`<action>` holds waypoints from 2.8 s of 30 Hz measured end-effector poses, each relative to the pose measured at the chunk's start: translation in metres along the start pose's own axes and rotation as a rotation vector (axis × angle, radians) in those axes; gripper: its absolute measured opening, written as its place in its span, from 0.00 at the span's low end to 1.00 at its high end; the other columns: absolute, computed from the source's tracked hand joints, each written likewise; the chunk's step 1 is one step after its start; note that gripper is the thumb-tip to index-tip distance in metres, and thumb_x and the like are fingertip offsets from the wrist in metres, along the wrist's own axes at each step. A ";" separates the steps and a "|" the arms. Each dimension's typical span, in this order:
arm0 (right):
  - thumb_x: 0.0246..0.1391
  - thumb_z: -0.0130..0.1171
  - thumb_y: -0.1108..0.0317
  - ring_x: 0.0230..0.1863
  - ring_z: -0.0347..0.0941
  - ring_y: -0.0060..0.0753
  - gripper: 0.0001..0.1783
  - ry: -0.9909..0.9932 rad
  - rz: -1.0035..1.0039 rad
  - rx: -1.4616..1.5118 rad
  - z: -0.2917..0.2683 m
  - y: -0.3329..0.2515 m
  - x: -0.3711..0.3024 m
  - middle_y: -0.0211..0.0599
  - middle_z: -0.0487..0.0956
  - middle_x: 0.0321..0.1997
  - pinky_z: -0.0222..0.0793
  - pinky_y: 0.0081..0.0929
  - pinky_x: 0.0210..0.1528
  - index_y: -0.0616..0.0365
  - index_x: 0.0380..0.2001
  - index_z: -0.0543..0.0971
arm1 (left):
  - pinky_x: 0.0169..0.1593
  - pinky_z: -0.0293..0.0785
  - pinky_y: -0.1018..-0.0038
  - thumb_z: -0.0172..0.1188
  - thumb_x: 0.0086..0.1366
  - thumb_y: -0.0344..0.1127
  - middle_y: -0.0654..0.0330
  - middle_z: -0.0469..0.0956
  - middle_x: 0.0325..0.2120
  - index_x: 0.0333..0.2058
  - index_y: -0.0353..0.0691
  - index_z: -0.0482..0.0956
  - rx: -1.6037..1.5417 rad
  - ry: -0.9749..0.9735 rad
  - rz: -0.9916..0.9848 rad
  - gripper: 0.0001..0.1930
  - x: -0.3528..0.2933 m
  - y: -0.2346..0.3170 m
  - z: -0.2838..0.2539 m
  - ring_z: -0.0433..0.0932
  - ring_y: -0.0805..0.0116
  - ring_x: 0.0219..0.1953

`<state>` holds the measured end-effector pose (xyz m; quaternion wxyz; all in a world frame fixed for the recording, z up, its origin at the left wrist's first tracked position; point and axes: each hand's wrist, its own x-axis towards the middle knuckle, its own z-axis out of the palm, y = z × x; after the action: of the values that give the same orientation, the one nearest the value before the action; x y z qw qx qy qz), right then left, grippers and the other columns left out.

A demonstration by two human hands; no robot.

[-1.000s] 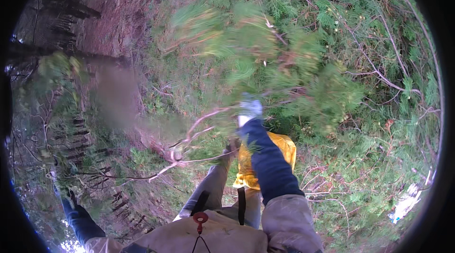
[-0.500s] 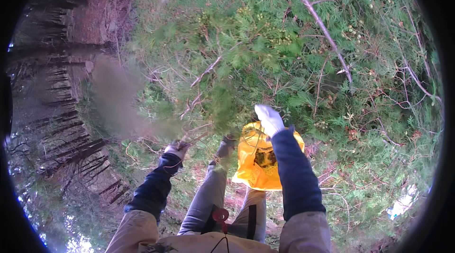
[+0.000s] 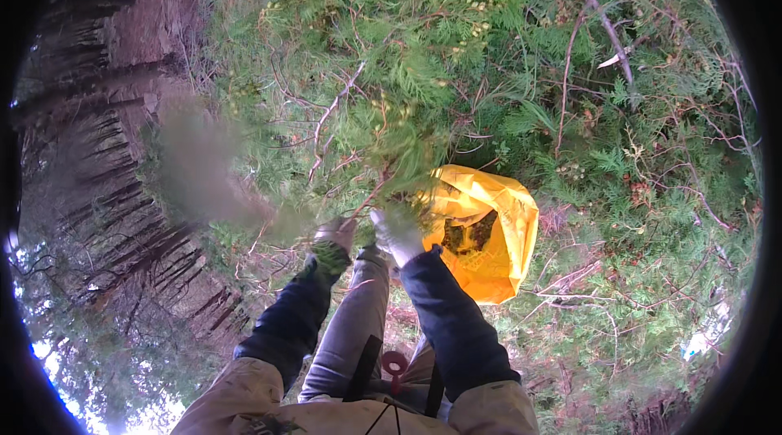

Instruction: The person pulls small green clusters from pine-like branches by hand and places them into a yellow bag.

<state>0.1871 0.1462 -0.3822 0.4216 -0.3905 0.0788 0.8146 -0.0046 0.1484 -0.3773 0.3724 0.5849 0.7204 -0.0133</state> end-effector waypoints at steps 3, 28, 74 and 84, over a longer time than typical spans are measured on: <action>0.55 0.53 0.66 0.18 0.66 0.22 0.11 0.390 0.037 0.275 -0.017 0.008 0.051 0.33 0.71 0.23 0.59 0.18 0.13 0.61 0.39 0.72 | 0.35 0.70 0.61 0.57 0.57 0.47 0.51 0.74 0.31 0.41 0.42 0.73 0.070 -0.115 -0.108 0.18 -0.010 0.031 0.014 0.75 0.51 0.34; 0.51 0.52 0.56 0.44 0.70 0.34 0.23 0.025 -0.094 -0.576 -0.125 -0.069 0.176 0.37 0.72 0.42 0.70 0.32 0.39 0.55 0.47 0.70 | 0.36 0.73 0.68 0.67 0.47 0.41 0.55 0.74 0.26 0.26 0.43 0.77 -0.099 0.159 0.110 0.11 -0.008 -0.040 0.068 0.75 0.60 0.31; 0.52 0.53 0.72 0.35 0.72 0.30 0.15 0.210 -0.067 -0.101 -0.138 -0.055 0.123 0.39 0.75 0.36 0.68 0.24 0.34 0.60 0.45 0.72 | 0.38 0.70 0.75 0.57 0.60 0.51 0.58 0.78 0.31 0.40 0.33 0.76 -0.593 -0.275 0.030 0.24 0.170 0.153 0.045 0.75 0.71 0.34; 0.52 0.53 0.75 0.33 0.72 0.29 0.14 0.442 -0.279 0.204 -0.100 -0.018 0.062 0.40 0.75 0.34 0.68 0.22 0.33 0.61 0.44 0.73 | 0.54 0.64 0.69 0.43 0.65 0.48 0.50 0.69 0.51 0.60 0.40 0.56 -0.057 -0.895 0.383 0.28 0.236 0.111 0.136 0.68 0.63 0.53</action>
<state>0.2369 0.1505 -0.4905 0.5395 -0.5211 0.1960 0.6317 0.1514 0.3179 -0.5592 0.6572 0.6333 0.3694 -0.1748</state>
